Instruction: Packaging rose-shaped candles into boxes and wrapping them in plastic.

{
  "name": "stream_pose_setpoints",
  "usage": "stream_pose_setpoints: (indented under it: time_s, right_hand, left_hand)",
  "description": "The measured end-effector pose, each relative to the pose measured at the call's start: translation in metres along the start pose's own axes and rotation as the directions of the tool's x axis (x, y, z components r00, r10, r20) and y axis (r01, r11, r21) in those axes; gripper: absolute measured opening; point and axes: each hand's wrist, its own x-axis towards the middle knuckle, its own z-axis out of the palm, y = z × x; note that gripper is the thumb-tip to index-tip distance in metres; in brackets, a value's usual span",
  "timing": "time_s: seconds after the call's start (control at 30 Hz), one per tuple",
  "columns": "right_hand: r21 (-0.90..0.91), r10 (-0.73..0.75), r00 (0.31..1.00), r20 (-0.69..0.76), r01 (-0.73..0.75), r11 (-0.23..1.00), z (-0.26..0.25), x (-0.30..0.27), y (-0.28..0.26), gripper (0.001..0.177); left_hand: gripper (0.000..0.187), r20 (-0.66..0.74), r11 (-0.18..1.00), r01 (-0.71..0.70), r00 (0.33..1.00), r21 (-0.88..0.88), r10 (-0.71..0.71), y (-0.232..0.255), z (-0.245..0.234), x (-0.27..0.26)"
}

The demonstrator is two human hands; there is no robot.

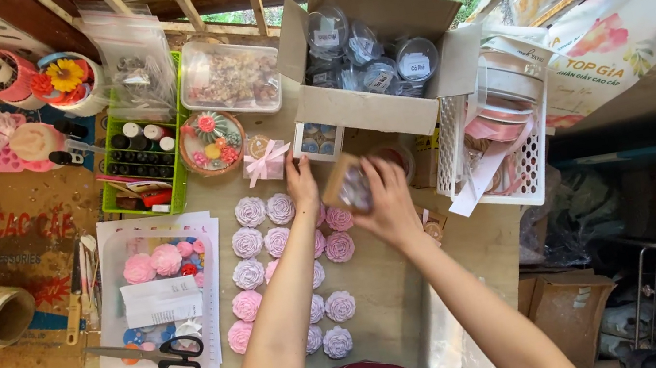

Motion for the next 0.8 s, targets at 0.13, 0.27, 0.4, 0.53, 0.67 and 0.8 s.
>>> stream_pose_setpoints:
  time_s: [0.13,0.27,0.4,0.53,0.67,0.8]
  right_hand:
    - [-0.066,0.117,0.982,0.15,-0.108,0.992,0.031,0.07,0.025,0.105]
    - [-0.037,0.022,0.974,0.226,-0.014,0.999,0.056,0.092,0.044,0.102]
    - [-0.119,-0.061,0.991,0.12,0.075,0.99,0.056,0.071,0.039,0.083]
    - [0.021,0.065,0.982,-0.176,-0.062,0.998,0.039,-0.023,0.019,0.076]
    - [-0.032,0.214,0.949,-0.233,-0.228,0.973,0.029,-0.133,0.039,0.066]
    - [-0.202,0.428,0.902,-0.059,-0.43,0.88,-0.004,-0.168,0.05,0.108]
  left_hand:
    - [0.06,0.015,0.997,-0.014,1.0,-0.079,0.016,0.006,-0.007,-0.007]
    - [0.067,0.116,0.951,0.156,0.985,-0.267,-0.129,0.038,-0.02,-0.021]
    - [0.07,0.093,0.996,-0.063,0.993,-0.07,0.069,0.069,-0.023,-0.029]
    - [0.069,0.082,0.987,-0.135,0.988,0.087,0.128,0.062,-0.016,-0.017]
    - [0.065,0.047,0.967,-0.206,0.978,0.153,0.201,0.036,-0.011,-0.004]
    - [0.069,0.021,0.949,-0.246,0.969,0.196,0.247,0.056,-0.01,-0.019]
